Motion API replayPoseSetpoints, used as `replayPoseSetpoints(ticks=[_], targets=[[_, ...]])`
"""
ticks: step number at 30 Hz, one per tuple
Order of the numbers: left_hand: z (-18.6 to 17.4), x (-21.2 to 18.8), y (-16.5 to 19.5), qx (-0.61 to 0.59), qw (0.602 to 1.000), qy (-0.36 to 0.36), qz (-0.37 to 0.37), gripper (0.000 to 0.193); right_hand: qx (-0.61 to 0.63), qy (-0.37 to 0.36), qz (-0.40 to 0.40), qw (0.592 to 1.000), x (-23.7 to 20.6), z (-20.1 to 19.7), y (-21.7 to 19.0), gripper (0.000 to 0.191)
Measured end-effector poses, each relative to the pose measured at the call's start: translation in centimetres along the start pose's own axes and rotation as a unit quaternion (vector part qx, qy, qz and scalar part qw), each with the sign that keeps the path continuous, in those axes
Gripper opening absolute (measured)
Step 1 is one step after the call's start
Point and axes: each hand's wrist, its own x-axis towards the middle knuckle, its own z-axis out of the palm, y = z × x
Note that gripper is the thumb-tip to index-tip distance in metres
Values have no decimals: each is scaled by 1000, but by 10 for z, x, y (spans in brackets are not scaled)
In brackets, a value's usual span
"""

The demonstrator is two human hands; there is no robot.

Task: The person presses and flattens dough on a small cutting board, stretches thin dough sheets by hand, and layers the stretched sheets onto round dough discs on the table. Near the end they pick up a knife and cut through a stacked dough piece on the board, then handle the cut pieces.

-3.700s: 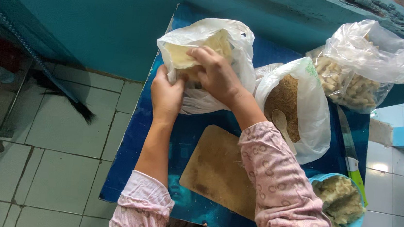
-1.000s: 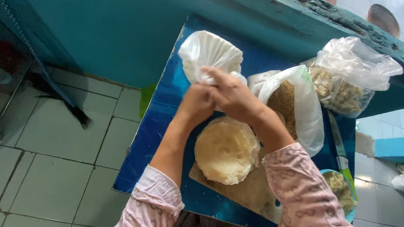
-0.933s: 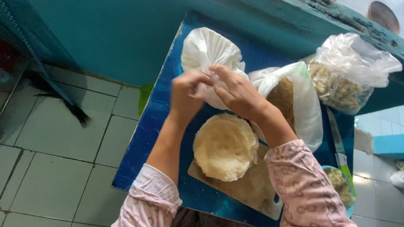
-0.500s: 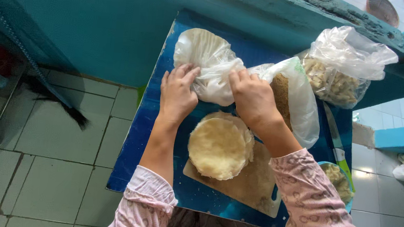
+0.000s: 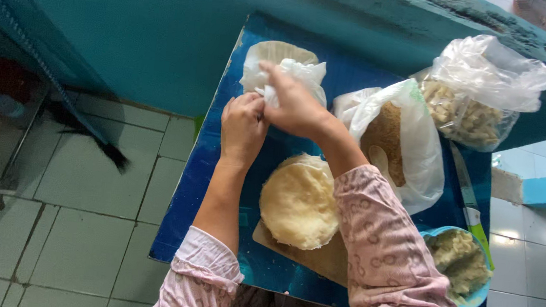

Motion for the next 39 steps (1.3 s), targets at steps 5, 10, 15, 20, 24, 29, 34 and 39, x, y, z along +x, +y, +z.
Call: replayPoseSetpoints(ticks=[5,10,15,20,24,29,34,39], targets=[[-3,0,-4,-120,990,68,-19,15,-213,-39,-75,973,-17,20,11,80],[-9,4,9,-176,980,94,6,20,-203,90,36,974,-10,26,8,32],[-11,7,9,-183,975,126,13,49,302,233,69,922,8,1,18,20],[0,2,8,-147,988,41,15,57,632,246,191,709,5,-3,42,31],[7,2,4,51,999,-15,-11,54,501,340,300,737,14,21,60,42],[8,-2,3,83,995,-46,-20,56,-242,377,55,892,9,15,54,59],[9,1,7,31,999,19,-16,52,-123,192,14,973,-34,-42,-19,10],[-22,0,15,-72,986,147,10,35,-105,-176,47,978,-161,-58,-122,36]])
